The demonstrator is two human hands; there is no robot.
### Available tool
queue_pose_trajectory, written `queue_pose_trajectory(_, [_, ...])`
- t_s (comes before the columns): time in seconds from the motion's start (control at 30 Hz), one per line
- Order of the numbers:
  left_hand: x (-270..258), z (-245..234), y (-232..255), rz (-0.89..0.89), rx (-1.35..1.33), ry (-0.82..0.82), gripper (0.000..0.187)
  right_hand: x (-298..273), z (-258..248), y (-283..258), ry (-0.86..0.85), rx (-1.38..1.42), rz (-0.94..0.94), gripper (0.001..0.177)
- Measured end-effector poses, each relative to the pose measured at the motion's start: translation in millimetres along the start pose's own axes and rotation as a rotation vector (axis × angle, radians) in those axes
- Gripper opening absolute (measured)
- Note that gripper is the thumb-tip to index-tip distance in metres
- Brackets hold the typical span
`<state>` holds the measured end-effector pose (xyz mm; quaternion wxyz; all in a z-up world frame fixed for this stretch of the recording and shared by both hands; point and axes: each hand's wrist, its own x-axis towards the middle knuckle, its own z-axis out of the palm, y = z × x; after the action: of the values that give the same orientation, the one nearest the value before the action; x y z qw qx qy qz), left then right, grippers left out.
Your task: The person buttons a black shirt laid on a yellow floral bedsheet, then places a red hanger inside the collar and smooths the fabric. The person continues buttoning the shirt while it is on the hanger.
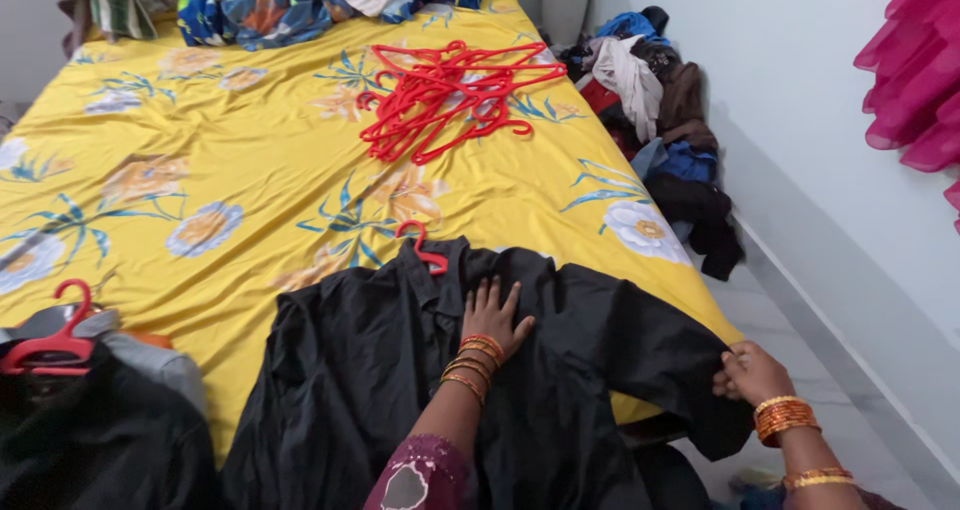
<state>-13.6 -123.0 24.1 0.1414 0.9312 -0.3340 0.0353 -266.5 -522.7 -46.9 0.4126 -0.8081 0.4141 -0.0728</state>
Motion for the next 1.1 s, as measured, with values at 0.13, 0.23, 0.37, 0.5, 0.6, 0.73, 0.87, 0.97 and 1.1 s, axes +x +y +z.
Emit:
queue_pose_trajectory(0.13, [-3, 6, 6, -0.051, 0.006, -0.02, 0.083, 42, -51, 3, 0.36, -0.533, -0.205, 0.03])
queue_pose_trajectory(0.23, [-1, 6, 14, -0.046, -0.009, -0.005, 0.081, 76, -91, -1, 0.482, -0.256, -0.057, 0.03])
queue_pose_trajectory(0.37, [2, 8, 32, -0.028, -0.011, 0.006, 0.084, 111, -96, -27, 0.501, -0.399, -0.005, 0.035])
queue_pose_trajectory(0.5, [1, 9, 35, -0.065, -0.019, -0.053, 0.081, 98, -39, -75, 0.496, -0.64, 0.007, 0.051])
queue_pose_trajectory(0.6, [3, 15, 32, -0.041, -0.013, -0.049, 0.081, 41, 27, -155, 0.457, -0.718, -0.173, 0.061])
queue_pose_trajectory(0.73, [0, 37, 23, -0.002, 0.008, 0.071, 0.08, -75, 131, -230, 0.173, -0.801, -0.658, 0.053])
queue_pose_trajectory(0.87, [-14, 17, 7, -0.007, 0.067, 0.052, 0.081, -91, 178, -226, 0.168, -0.673, -0.884, 0.067])
queue_pose_trajectory(0.97, [-30, -12, 2, -0.136, 0.021, -0.087, 0.081, -61, 166, -197, 0.171, -0.781, -0.773, 0.067])
queue_pose_trajectory(1.1, [-37, -23, -12, -0.209, 0.004, -0.062, 0.081, -15, 111, -145, 0.324, -0.927, -0.622, 0.064])
